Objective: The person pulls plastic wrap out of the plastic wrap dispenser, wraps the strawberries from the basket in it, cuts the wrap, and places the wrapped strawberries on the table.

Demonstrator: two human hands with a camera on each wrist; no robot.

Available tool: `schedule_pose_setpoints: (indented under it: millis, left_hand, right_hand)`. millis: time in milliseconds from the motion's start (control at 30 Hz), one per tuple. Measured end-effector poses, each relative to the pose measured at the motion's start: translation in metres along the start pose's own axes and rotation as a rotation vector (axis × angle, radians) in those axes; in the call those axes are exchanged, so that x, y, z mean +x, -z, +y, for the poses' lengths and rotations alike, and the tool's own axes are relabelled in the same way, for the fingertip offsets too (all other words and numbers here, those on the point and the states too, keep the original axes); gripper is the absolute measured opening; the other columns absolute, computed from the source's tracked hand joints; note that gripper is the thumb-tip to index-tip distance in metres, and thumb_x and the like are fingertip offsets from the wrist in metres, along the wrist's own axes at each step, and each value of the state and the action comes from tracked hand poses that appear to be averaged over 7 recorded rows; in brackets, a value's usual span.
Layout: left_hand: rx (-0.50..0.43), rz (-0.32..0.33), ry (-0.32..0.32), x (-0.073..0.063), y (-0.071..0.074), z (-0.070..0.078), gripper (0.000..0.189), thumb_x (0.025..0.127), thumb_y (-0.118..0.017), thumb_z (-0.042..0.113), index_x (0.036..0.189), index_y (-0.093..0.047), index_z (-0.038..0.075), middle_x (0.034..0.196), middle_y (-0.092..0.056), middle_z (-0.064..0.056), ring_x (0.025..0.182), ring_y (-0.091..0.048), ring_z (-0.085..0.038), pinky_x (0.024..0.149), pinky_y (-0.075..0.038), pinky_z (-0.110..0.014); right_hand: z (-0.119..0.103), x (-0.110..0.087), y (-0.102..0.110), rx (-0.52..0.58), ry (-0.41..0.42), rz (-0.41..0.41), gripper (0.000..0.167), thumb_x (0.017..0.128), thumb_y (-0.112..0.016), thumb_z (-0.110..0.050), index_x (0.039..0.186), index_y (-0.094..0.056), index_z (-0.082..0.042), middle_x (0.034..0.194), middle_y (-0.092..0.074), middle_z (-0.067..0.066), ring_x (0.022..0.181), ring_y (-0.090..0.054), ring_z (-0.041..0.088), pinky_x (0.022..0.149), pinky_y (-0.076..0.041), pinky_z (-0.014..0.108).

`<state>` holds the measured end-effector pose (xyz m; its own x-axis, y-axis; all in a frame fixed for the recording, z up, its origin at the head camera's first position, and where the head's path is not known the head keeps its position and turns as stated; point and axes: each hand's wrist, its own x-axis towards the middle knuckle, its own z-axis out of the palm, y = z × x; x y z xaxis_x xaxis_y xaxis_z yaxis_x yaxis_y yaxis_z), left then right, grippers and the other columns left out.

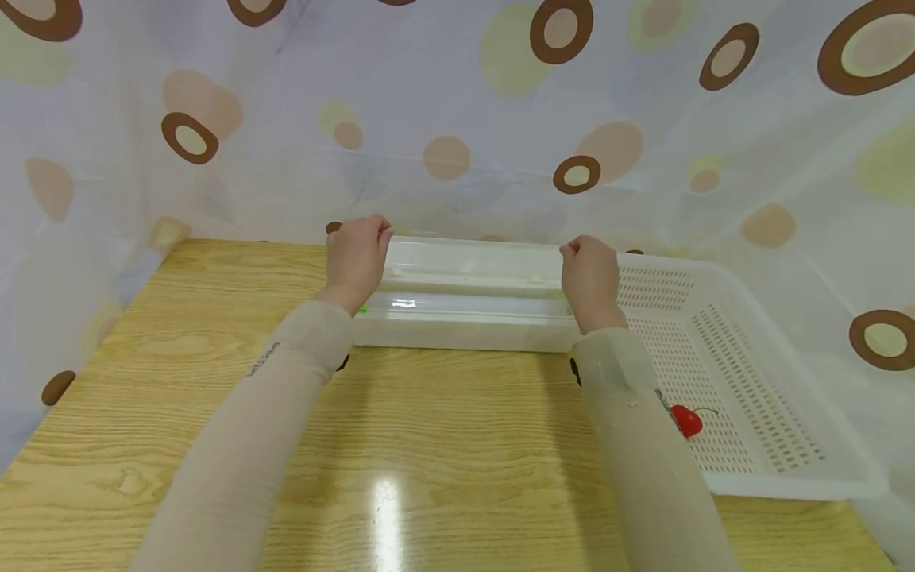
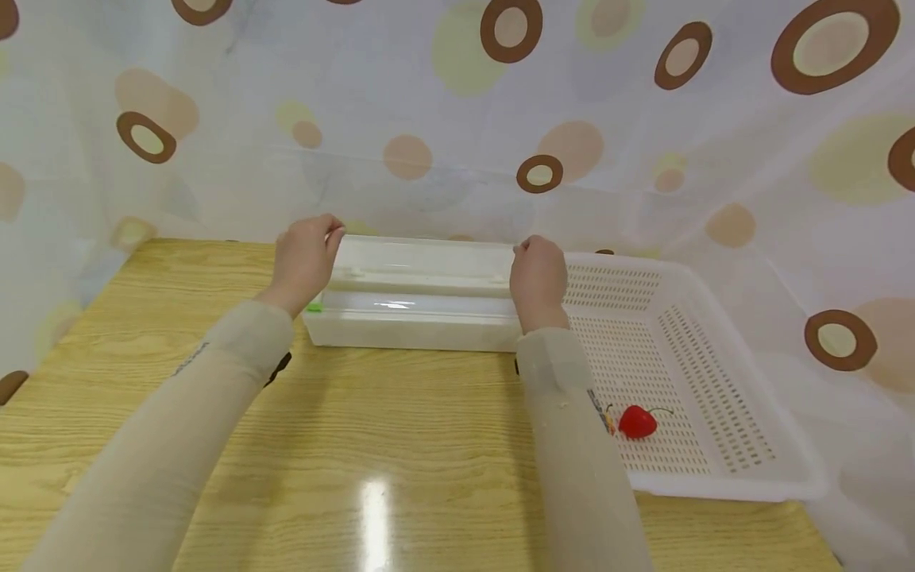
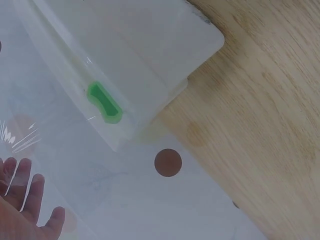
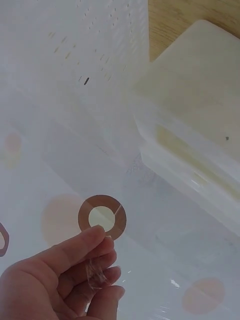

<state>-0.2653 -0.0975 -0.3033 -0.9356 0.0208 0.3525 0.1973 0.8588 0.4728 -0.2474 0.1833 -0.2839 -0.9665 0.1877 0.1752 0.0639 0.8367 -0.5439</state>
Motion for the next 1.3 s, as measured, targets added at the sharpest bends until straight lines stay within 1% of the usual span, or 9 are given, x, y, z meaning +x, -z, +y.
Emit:
schedule_pose_setpoints:
  millis: [200,400,600,800,1033,1200,1300]
  left_hand:
    - [0.013,0.042,-0.003,0.003,0.003,0.003,0.025,0.098,-0.048,0.023,0.104,-0.066,0.007,0.103,-0.070,-0.011,0.097,-0.064,-0.029,0.088,-0.044,-0.047]
    - [-0.024,0.075,0.001,0.004,0.007,0.005,0.026,0.098,-0.048,0.023,0.106,-0.067,0.007,0.106,-0.070,-0.011,0.100,-0.063,-0.031,0.088,-0.044,-0.048]
    - [-0.011,0.078,-0.010,0.006,0.011,0.008,0.027,0.098,-0.047,0.024,0.110,-0.066,0.009,0.109,-0.069,-0.010,0.103,-0.061,-0.031,0.088,-0.043,-0.047]
    - [-0.013,0.100,-0.020,0.007,0.016,0.011,0.026,0.098,-0.048,0.023,0.109,-0.066,0.008,0.107,-0.070,-0.011,0.101,-0.062,-0.032,0.087,-0.044,-0.048]
    - [-0.041,0.151,-0.025,0.008,0.022,0.012,0.023,0.097,-0.051,0.021,0.107,-0.067,0.007,0.108,-0.069,-0.010,0.101,-0.061,-0.031,0.087,-0.044,-0.047]
    - [-0.041,0.180,-0.039,0.009,0.026,0.013,0.022,0.096,-0.053,0.021,0.106,-0.066,0.007,0.107,-0.069,-0.011,0.099,-0.061,-0.031,0.086,-0.043,-0.048]
    - [-0.042,0.183,-0.047,0.010,0.029,0.014,0.022,0.096,-0.053,0.021,0.107,-0.066,0.007,0.107,-0.069,-0.010,0.099,-0.060,-0.032,0.087,-0.043,-0.048]
  right_hand:
    - [-0.001,0.002,0.005,0.011,0.041,0.054,0.030,0.099,-0.045,-0.016,0.105,-0.062,0.007,0.105,-0.064,0.024,0.089,-0.060,0.036,0.080,-0.050,0.046]
    - [-0.005,0.002,0.011,0.034,0.053,0.087,0.029,0.099,-0.046,-0.015,0.104,-0.063,0.008,0.106,-0.065,0.024,0.092,-0.060,0.037,0.082,-0.049,0.046]
    - [-0.008,0.000,0.019,0.038,0.051,0.104,0.029,0.098,-0.047,-0.015,0.105,-0.063,0.008,0.106,-0.065,0.024,0.094,-0.060,0.037,0.084,-0.049,0.047]
    - [-0.010,0.000,0.025,0.046,0.054,0.111,0.029,0.098,-0.046,-0.016,0.107,-0.063,0.007,0.106,-0.064,0.024,0.094,-0.059,0.036,0.083,-0.048,0.045]
    - [-0.015,-0.002,0.029,0.049,0.052,0.134,0.029,0.098,-0.047,-0.017,0.104,-0.064,0.005,0.100,-0.065,0.022,0.084,-0.056,0.031,0.074,-0.046,0.040]
    - [-0.018,-0.002,0.033,0.049,0.053,0.153,0.031,0.098,-0.047,-0.018,0.105,-0.065,0.006,0.100,-0.065,0.023,0.086,-0.056,0.031,0.076,-0.046,0.040]
    - [-0.019,-0.002,0.036,0.054,0.058,0.167,0.031,0.098,-0.048,-0.018,0.105,-0.065,0.006,0.100,-0.065,0.023,0.086,-0.055,0.031,0.078,-0.046,0.041]
